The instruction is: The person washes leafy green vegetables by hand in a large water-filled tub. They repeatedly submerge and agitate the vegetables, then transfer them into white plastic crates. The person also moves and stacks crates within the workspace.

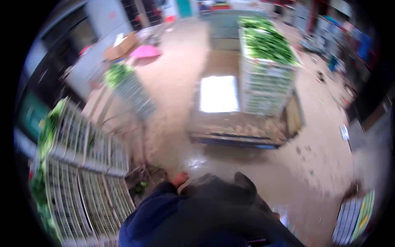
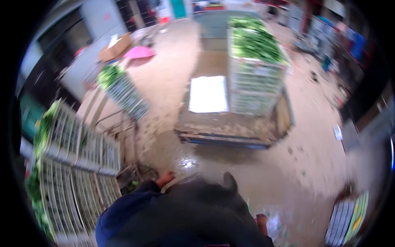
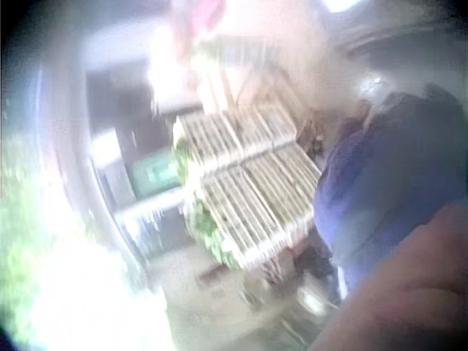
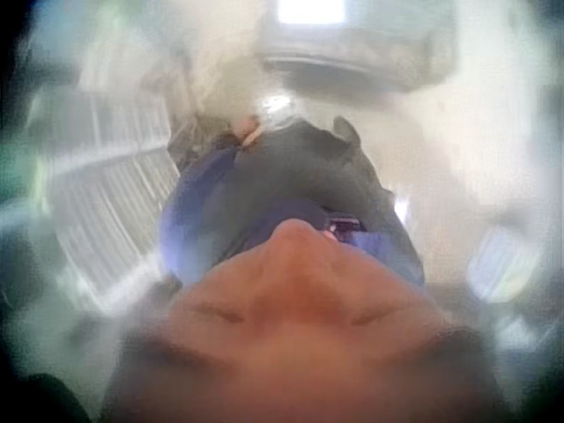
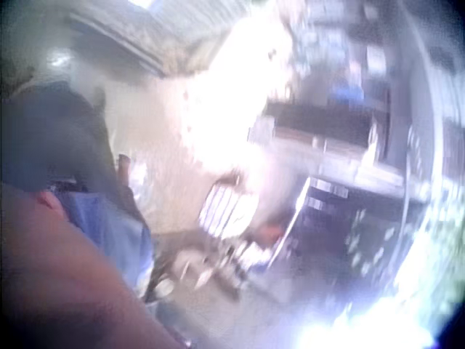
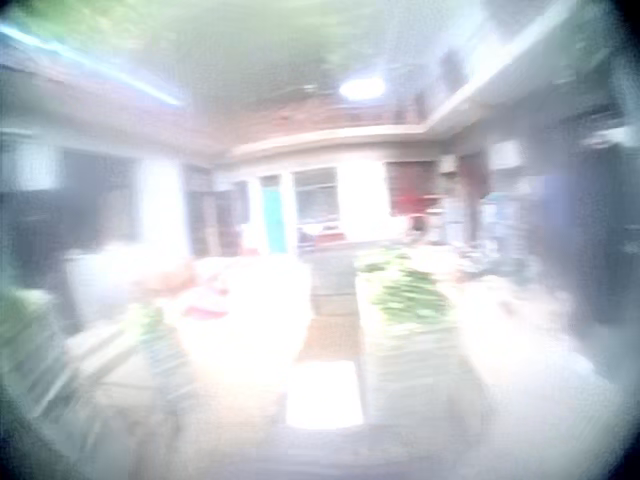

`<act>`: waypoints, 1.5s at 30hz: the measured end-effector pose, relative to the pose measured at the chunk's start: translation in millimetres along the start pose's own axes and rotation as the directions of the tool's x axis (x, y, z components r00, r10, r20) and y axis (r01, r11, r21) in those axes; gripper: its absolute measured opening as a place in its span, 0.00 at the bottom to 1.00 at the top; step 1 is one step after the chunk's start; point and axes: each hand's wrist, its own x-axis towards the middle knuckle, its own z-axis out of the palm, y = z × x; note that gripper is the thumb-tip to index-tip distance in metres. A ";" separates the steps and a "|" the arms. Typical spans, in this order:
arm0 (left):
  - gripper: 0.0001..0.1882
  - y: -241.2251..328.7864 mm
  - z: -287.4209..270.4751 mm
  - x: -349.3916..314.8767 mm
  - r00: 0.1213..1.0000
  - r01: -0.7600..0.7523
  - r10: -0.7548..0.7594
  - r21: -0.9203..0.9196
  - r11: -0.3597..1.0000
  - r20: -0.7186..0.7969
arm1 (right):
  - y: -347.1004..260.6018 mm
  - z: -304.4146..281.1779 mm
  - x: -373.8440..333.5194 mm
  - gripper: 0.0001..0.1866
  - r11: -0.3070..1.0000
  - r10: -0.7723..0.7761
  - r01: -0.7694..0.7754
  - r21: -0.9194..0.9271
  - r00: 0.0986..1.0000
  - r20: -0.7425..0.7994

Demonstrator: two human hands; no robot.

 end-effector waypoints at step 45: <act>0.27 281.7 154.0 13.0 0.432 0.581 -0.814 -0.570 0.581 -0.388 | 165.1 -293.3 968.6 0.24 -0.081 0.305 -0.319 0.944 0.894 0.328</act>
